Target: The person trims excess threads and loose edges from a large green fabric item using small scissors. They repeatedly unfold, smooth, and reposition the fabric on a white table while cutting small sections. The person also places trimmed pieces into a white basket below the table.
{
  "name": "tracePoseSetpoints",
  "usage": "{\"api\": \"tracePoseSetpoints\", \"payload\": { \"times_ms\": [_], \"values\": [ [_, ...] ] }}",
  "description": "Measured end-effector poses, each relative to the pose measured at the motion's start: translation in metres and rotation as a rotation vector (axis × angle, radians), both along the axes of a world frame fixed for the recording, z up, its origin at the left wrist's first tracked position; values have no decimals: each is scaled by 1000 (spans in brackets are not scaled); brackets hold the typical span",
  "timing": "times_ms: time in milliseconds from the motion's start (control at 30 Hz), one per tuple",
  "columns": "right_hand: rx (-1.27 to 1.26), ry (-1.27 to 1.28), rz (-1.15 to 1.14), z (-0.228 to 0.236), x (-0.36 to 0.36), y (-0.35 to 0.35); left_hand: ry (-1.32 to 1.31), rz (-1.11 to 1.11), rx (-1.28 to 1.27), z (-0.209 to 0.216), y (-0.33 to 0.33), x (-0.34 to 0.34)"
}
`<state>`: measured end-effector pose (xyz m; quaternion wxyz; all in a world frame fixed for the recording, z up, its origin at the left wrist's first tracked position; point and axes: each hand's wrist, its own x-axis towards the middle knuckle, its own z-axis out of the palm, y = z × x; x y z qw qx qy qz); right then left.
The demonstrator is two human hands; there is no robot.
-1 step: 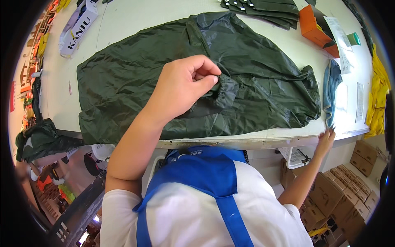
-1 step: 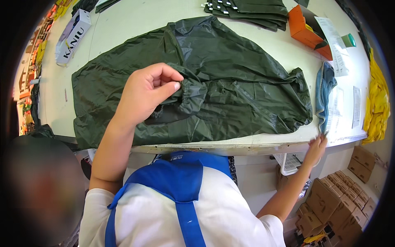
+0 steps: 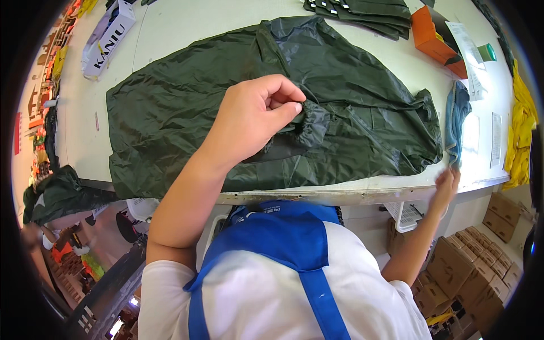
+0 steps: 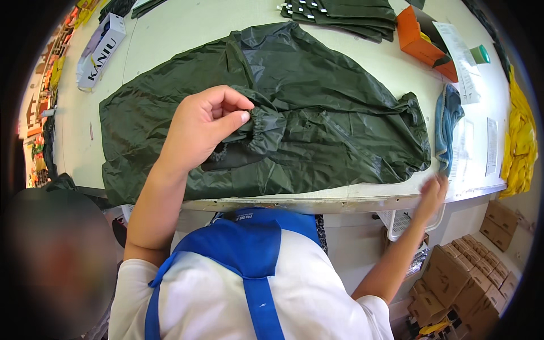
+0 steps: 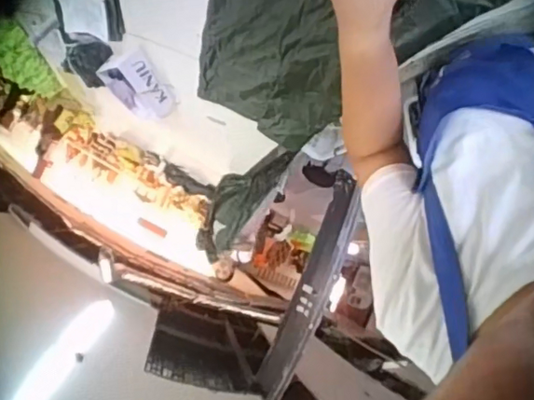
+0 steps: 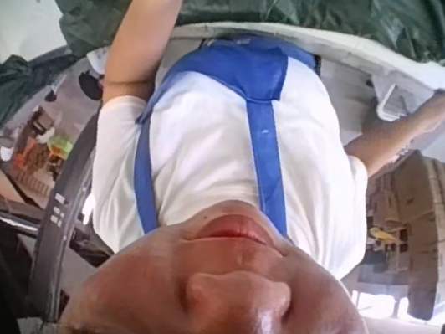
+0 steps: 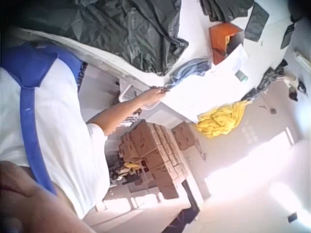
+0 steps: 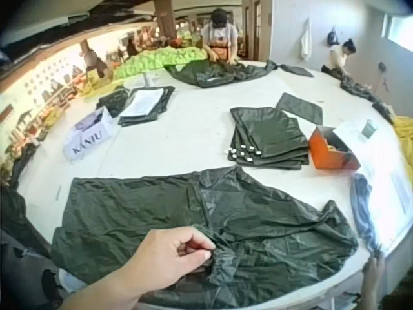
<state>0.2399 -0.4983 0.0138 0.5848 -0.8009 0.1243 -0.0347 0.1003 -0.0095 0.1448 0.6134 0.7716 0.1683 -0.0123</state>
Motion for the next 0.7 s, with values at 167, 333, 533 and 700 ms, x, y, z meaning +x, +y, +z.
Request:
{"api": "tracePoseSetpoints", "payload": {
  "times_ms": [167,333,533,700],
  "values": [
    [55,-273,656,94,-85,275,-26,-13,-17,3,-9,3],
    [28,-161,686,108,-91,326,-22,-47,-30,19,-4,-7],
    [340,42,795,129,-72,312,-11,-189,-106,23,8,-21],
    [417,186,879,138,-68,309,92,-198,-279,28,8,-19]
  ]
}}
